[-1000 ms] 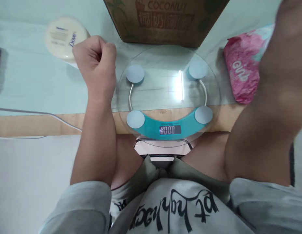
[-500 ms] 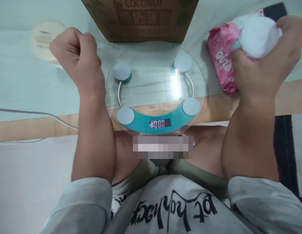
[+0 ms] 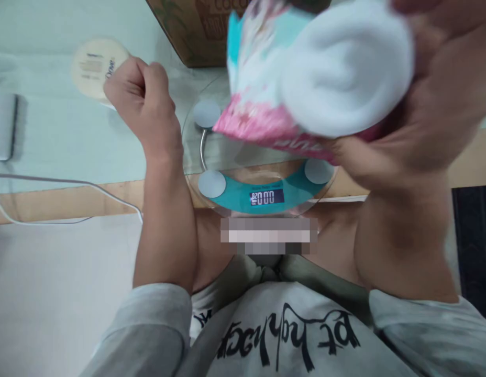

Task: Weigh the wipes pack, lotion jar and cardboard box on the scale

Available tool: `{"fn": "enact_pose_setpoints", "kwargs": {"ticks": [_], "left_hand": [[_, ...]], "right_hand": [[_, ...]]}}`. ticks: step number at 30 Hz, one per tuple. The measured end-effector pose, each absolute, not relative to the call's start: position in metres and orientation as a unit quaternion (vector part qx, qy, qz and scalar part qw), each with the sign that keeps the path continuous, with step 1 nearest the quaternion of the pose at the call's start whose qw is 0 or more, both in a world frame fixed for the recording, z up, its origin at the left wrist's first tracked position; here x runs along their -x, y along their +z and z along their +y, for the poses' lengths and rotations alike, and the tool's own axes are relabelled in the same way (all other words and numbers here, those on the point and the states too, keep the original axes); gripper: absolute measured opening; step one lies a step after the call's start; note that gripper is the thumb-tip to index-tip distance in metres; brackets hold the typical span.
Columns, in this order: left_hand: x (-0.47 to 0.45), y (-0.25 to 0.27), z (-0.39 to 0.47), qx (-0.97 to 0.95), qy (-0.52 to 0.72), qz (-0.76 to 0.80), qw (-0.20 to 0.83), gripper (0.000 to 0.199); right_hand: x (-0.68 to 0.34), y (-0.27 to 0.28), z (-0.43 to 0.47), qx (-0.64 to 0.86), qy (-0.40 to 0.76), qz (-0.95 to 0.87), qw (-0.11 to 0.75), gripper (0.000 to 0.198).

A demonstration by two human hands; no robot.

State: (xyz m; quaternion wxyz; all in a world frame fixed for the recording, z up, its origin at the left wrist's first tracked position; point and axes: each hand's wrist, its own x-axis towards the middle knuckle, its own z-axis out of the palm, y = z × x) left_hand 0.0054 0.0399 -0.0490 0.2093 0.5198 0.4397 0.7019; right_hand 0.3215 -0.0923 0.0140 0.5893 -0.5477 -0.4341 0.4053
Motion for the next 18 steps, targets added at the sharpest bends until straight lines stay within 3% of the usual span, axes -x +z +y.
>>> {"fn": "enact_pose_setpoints", "kwargs": {"ticks": [1, 4, 6, 8, 11, 13, 15, 18], "left_hand": [[-0.006, -0.049, 0.038, -0.516, 0.706, 0.440, 0.206, 0.057], [-0.006, -0.050, 0.029, -0.498, 0.719, 0.444, 0.193, 0.056], [-0.004, -0.048, 0.022, -0.501, 0.715, 0.447, 0.194, 0.055], [-0.001, -0.046, 0.016, -0.509, 0.705, 0.452, 0.200, 0.055], [0.004, -0.045, 0.012, -0.519, 0.684, 0.468, 0.211, 0.053], [0.006, -0.046, 0.013, -0.519, 0.675, 0.478, 0.217, 0.053], [0.006, -0.049, 0.016, -0.516, 0.669, 0.486, 0.222, 0.056], [0.004, -0.051, 0.020, -0.528, 0.657, 0.485, 0.233, 0.058]], "right_hand": [[-0.316, 0.011, -0.093, 0.518, 0.349, -0.541, 0.563, 0.060], [-0.312, -0.001, -0.089, 0.404, 0.176, -0.803, 0.402, 0.100], [-0.317, -0.007, -0.081, 0.377, 0.193, -0.841, 0.336, 0.114], [-0.323, -0.013, -0.069, 0.371, 0.228, -0.807, 0.399, 0.094], [-0.331, -0.028, -0.047, 0.454, 0.173, -0.634, 0.602, 0.041], [-0.333, -0.044, -0.032, 0.562, 0.161, -0.465, 0.665, 0.036], [-0.333, -0.060, -0.019, 0.626, 0.193, -0.357, 0.666, 0.044], [-0.327, -0.071, -0.013, 0.636, 0.230, -0.327, 0.660, 0.050]]}}
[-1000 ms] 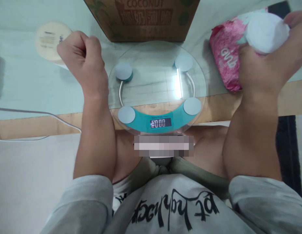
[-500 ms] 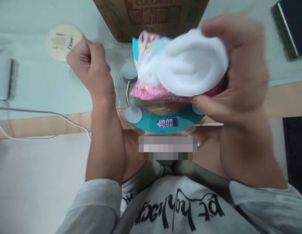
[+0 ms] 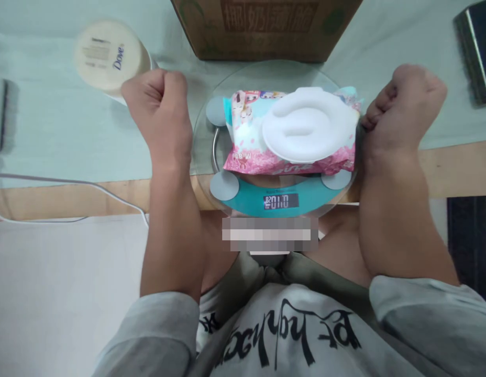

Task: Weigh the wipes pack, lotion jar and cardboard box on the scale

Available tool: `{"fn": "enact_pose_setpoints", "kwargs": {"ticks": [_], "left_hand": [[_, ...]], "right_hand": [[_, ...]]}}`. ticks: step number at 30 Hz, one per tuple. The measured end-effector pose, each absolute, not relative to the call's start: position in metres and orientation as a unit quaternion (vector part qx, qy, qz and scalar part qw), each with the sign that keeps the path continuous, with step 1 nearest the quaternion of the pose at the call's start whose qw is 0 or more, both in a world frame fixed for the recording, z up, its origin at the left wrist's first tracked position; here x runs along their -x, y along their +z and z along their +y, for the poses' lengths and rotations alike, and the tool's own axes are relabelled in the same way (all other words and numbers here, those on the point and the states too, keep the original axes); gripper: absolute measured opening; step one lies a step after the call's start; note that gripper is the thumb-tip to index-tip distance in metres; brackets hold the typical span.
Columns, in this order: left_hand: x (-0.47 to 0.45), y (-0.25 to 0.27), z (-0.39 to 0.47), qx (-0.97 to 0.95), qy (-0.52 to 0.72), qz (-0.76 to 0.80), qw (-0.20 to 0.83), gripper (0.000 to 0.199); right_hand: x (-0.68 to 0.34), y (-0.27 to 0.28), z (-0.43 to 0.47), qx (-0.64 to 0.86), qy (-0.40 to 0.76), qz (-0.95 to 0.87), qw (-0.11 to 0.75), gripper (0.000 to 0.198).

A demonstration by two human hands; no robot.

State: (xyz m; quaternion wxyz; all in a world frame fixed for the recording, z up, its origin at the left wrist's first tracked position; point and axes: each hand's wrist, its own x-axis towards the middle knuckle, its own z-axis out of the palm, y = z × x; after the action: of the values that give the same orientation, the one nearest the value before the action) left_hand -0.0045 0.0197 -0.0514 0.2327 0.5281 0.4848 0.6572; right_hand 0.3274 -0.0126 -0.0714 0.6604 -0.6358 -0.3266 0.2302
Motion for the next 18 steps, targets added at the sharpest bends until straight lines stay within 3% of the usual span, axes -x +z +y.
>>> {"fn": "enact_pose_setpoints", "kwargs": {"ticks": [11, 18], "left_hand": [[0.010, -0.054, 0.024, -0.567, 0.647, 0.453, 0.233, 0.053], [0.012, -0.061, 0.031, -0.556, 0.687, 0.423, 0.202, 0.048]], "right_hand": [[-0.308, -0.041, -0.024, 0.619, 0.285, -0.292, 0.671, 0.035], [-0.305, -0.024, -0.043, 0.574, 0.236, -0.380, 0.686, 0.035]]}}
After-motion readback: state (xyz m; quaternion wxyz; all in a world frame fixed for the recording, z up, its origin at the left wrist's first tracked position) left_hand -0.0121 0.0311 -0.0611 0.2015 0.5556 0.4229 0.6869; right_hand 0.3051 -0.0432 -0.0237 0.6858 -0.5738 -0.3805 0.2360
